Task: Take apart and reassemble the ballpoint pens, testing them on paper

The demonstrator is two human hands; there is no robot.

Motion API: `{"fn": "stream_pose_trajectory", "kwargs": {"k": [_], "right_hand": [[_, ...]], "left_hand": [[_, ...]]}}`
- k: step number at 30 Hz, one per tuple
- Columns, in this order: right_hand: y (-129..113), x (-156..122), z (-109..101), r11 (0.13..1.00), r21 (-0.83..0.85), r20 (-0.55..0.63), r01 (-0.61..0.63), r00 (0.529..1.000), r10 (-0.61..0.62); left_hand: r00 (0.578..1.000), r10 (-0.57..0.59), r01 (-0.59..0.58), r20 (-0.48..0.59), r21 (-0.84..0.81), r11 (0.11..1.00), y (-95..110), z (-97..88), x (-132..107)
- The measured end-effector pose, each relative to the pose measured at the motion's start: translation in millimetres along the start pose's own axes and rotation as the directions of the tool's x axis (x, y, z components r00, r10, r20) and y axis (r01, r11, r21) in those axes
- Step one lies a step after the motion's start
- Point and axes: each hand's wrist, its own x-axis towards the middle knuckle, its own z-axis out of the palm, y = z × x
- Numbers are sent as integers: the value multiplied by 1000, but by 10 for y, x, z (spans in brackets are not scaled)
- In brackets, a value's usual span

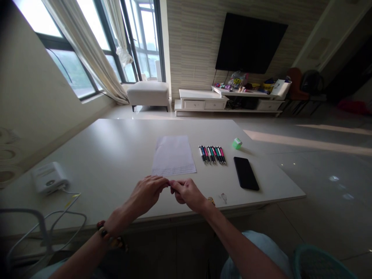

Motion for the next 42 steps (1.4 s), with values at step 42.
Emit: {"fn": "stream_pose_trajectory", "kwargs": {"k": [42], "right_hand": [[-29, 195, -57, 952, -288, -138, 105, 979, -150]], "left_hand": [[993, -27, 20, -119, -64, 998, -140, 79, 17]]}}
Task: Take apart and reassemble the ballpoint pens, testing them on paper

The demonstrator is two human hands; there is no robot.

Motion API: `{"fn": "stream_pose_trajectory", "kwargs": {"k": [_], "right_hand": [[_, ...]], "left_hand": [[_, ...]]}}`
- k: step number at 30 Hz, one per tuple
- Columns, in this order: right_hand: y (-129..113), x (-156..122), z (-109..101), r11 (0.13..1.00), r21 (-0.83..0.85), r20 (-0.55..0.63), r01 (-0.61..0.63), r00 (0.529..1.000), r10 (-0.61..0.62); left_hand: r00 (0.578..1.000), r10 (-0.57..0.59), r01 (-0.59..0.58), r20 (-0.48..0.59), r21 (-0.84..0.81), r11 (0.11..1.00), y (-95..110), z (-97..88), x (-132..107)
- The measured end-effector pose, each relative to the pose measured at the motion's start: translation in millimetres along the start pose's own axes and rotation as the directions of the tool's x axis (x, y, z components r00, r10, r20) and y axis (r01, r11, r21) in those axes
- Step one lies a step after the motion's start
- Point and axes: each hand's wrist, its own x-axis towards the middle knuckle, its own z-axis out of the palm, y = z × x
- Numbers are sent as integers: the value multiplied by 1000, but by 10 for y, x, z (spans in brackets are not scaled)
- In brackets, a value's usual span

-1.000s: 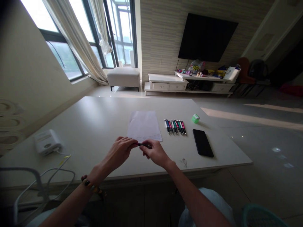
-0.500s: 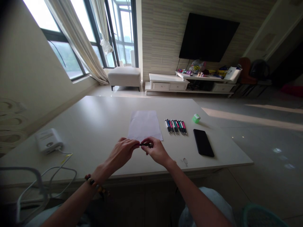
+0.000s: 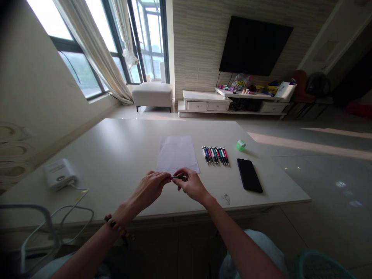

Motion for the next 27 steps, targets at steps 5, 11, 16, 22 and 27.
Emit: {"fn": "stream_pose_trajectory", "kwargs": {"k": [5, 11, 16, 22, 27], "right_hand": [[18, 19, -12, 1000, -4, -12, 7, 1000, -7], [-19, 11, -15, 997, -42, -90, 61, 994, -64], [-59, 10, -50, 976, -148, -129, 158, 976, -177], [-149, 13, -154, 984, -84, -150, 160, 974, -172], [-204, 11, -196, 979, 26, -198, 204, 961, -195]], "left_hand": [[999, -26, 26, 33, -4, 1000, 6, 4, 1], [994, -95, 101, 60, -94, 990, 27, 11, -9], [984, -153, 177, 94, -361, 916, 3, 116, -13], [962, -227, 268, 154, -707, 655, 12, 223, 14], [950, -216, 300, 225, -845, 442, 73, 253, 31]]}}
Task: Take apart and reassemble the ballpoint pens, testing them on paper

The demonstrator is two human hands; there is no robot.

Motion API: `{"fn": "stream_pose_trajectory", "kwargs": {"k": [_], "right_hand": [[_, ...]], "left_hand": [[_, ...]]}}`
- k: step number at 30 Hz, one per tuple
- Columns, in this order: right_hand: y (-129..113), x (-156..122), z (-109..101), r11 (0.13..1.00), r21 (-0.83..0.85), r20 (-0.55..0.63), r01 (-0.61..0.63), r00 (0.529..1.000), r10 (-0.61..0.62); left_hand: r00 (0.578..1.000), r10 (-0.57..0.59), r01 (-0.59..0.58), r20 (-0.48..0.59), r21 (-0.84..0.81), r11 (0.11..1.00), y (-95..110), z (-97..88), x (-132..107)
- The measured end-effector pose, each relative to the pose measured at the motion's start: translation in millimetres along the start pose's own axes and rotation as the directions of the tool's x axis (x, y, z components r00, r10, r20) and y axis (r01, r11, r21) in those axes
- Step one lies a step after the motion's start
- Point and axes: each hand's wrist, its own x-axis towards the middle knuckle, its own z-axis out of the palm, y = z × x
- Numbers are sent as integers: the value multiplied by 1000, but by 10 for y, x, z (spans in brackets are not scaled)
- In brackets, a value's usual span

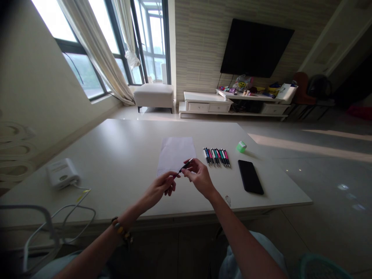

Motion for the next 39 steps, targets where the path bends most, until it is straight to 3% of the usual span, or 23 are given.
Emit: {"fn": "stream_pose_trajectory", "kwargs": {"k": [8, 13, 15, 17, 21, 23, 26, 28, 30, 34, 36, 39], "right_hand": [[-13, 10, 21, 995, 95, 27, -11, 1000, 9], [-22, 102, -126, 985, 168, -208, 28, 978, 8], [47, 123, -188, 997, 62, -235, -45, 970, 58], [173, 102, -201, 969, -184, -191, -163, 973, 128], [469, -35, -89, 707, -676, -75, -205, 975, 211], [560, -93, -31, 603, -777, -47, -182, 971, 232], [586, -117, -15, 558, -811, -46, -175, 970, 237], [542, -100, -38, 587, -790, -54, -176, 974, 219], [469, -78, -56, 684, -710, -62, -167, 983, 175], [338, -61, -3, 947, -294, -3, -129, 991, 134], [308, -62, 58, 983, -123, 29, -134, 990, 139], [281, -46, 128, 988, -28, 30, -149, 988, 150]], "left_hand": [[999, -24, 24, -26, 3, 1000, -46, 100, -11], [997, -33, 31, -72, -22, 999, 6, 146, -33], [993, -43, 41, -113, -21, 999, 8, 148, -40], [986, -52, 50, -158, -17, 999, -6, 140, -43], [973, -62, 59, -224, -17, 998, -39, 113, -46], [969, -68, 65, -236, -21, 998, -47, 101, -47], [968, -72, 68, -241, -26, 997, -50, 89, -52], [968, -77, 72, -240, -29, 997, -46, 91, -60], [968, -85, 78, -238, -38, 996, -42, 108, -72], [974, -115, 101, -193, -79, 992, -67, 197, -98], [979, -134, 119, -155, -102, 988, -94, 255, -105], [980, -148, 133, -134, -115, 984, -126, 321, -113]]}}
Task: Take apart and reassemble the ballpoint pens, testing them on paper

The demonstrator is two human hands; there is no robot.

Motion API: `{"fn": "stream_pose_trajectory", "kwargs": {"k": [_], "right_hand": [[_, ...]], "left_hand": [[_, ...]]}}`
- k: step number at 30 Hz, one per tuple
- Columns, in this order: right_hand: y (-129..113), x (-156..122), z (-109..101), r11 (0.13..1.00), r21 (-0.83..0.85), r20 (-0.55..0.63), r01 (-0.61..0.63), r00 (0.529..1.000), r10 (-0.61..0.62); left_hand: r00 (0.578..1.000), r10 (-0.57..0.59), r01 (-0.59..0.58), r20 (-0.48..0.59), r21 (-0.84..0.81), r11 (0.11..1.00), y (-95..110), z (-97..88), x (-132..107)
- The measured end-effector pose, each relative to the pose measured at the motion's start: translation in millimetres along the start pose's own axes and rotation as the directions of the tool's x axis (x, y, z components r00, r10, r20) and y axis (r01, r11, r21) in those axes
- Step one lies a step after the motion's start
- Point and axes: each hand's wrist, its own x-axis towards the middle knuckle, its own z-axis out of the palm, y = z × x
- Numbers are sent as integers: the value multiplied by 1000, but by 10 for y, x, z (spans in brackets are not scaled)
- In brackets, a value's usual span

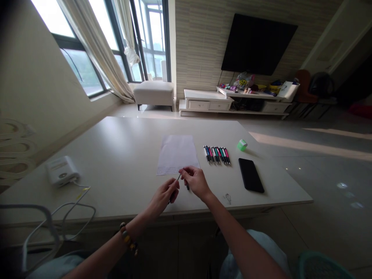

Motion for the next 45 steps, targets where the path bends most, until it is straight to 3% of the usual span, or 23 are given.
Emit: {"fn": "stream_pose_trajectory", "kwargs": {"k": [7, 10, 13, 16, 20, 23, 26, 28, 30, 32, 34, 37, 40, 43, 45], "right_hand": [[-91, 166, -180, 997, 82, -217, -13, 976, 31], [17, 224, -312, 984, -131, -184, -121, 978, 96], [214, 239, -379, 862, -451, -80, -231, 973, 218], [353, 246, -405, 780, -574, -35, -250, 959, 281], [279, 224, -398, 879, -421, -51, -224, 973, 224], [110, 126, -299, 966, -181, 125, -182, 970, 207], [-13, 28, -164, 987, -74, 236, -144, 959, 158], [-46, 23, -134, 992, -40, 189, -116, 974, 122], [-43, 75, -190, 997, -3, 51, -79, 996, 79], [-7, 148, -308, 997, -48, -117, -60, 992, 54], [59, 200, -423, 963, -239, -174, -123, 981, 83], [174, 211, -484, 799, -566, -70, -203, 977, 199], [219, 186, -437, 699, -693, -26, -176, 975, 219], [145, 142, -374, 764, -631, -22, -138, 987, 161], [55, 77, -309, 866, -490, 90, -103, 982, 168]], "left_hand": [[1000, 2, -1, -19, 53, 999, -22, -9, -29], [998, -2, 6, -67, 62, 998, -51, -46, -31], [994, -20, 27, -108, 61, 998, -85, -79, -36], [992, -41, 48, -116, 58, 997, -99, -97, -49], [993, -43, 47, -109, 40, 998, -87, -91, -61], [997, -42, 42, -65, -1, 999, -90, -57, -49], [999, -40, 39, -19, -35, 999, -110, -5, -24], [1000, -30, 30, -1, -51, 998, -121, 26, -9], [1000, -21, 22, 5, -63, 998, -124, 44, 2], [1000, -24, 23, -13, -76, 997, -124, 47, 12], [998, -38, 33, -53, -96, 995, -128, 36, 26], [991, -66, 48, -112, -159, 986, -146, 2, 55], [987, -102, 66, -126, -261, 963, -150, -39, 75], [983, -109, 54, -148, -335, 941, -111, -70, 76], [980, -87, 16, -179, -363, 931, -73, -72, 76]]}}
